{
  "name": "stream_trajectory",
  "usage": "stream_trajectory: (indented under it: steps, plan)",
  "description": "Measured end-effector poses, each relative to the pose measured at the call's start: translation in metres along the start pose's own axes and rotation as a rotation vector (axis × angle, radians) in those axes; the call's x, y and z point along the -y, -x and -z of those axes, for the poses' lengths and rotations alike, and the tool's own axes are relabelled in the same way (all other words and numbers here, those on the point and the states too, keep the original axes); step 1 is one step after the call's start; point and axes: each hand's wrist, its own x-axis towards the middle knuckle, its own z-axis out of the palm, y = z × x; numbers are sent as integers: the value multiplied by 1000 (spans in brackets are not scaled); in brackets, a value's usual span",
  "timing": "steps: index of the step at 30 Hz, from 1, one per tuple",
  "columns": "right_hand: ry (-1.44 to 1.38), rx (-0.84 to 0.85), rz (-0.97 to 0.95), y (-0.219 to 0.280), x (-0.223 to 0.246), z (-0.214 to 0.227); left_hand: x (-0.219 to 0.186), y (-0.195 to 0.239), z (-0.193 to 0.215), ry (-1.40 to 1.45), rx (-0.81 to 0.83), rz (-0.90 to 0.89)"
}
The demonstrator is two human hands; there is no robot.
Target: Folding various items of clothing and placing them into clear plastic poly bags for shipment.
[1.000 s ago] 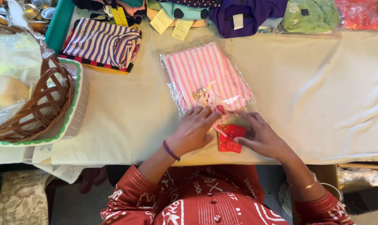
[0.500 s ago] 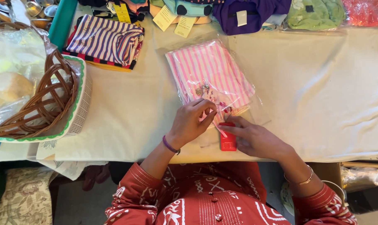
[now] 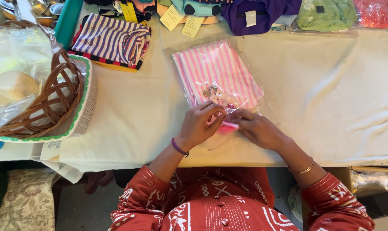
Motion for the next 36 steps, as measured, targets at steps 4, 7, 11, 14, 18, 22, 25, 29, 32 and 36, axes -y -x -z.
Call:
stream_trajectory:
  steps: [4,7,11,14,18,22,25,29,32,36]
  plan:
    - [-79,-230,-135,-7,4,0,-2,1,0,-15,-95,-46]
    - [-81,-297,-242,-7,-10,-11,-4,-2,2,-33,-165,-62]
    - [-239,-365,-448,-21,4,-4,-7,0,5,-101,-250,-151]
    - [-629,-453,-452,-24,-26,-27,-3,3,-1,-179,-177,-214]
    - [-1178,-517,-531,-38,-5,-18,4,7,-4,-211,-97,-266]
    - [-525,-148,-610,-21,31,17,0,14,16,-264,128,-139]
    - [83,49,-454,21,27,30,7,30,32,-319,273,-120]
    - [149,8,-216,53,7,19,-3,46,47,-316,447,-7]
    - [368,-9,-11,46,8,-3,-6,56,42,-410,418,-77]
    - [446,156,-71,18,9,-10,-8,63,16,-507,368,-79]
